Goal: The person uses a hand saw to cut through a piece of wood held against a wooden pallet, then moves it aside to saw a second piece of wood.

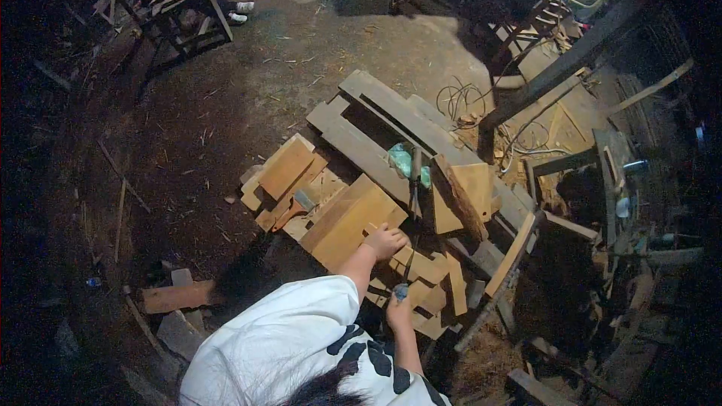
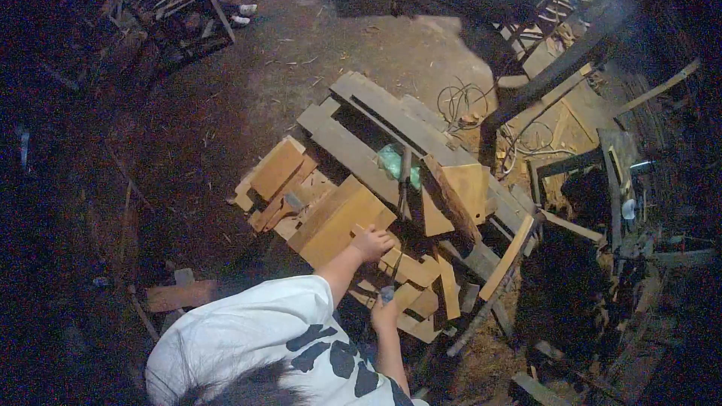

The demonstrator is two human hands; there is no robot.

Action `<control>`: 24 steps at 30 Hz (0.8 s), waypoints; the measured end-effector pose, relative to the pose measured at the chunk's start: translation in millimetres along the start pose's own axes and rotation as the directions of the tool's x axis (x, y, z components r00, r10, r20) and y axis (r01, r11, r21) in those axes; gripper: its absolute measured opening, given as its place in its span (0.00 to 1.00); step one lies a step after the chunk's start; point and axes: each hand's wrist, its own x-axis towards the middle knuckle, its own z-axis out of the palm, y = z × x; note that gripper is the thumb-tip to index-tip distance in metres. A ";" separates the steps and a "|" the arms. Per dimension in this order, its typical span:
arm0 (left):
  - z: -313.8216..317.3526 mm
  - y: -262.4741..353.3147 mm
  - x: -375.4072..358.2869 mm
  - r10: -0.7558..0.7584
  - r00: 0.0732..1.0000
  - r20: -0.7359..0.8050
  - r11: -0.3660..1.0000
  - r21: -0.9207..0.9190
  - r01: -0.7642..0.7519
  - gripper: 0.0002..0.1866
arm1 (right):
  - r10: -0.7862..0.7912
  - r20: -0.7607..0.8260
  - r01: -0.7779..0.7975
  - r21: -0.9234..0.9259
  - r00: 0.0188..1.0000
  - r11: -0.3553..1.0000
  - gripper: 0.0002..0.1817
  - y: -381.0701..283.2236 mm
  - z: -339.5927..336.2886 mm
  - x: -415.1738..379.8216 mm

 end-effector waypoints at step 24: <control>-5.3 2.6 1.6 0.000 1.000 0.021 0.998 0.063 -0.001 0.12 | 0.070 0.034 -0.072 0.061 0.997 0.996 0.19 -0.5 -10.0 -42.1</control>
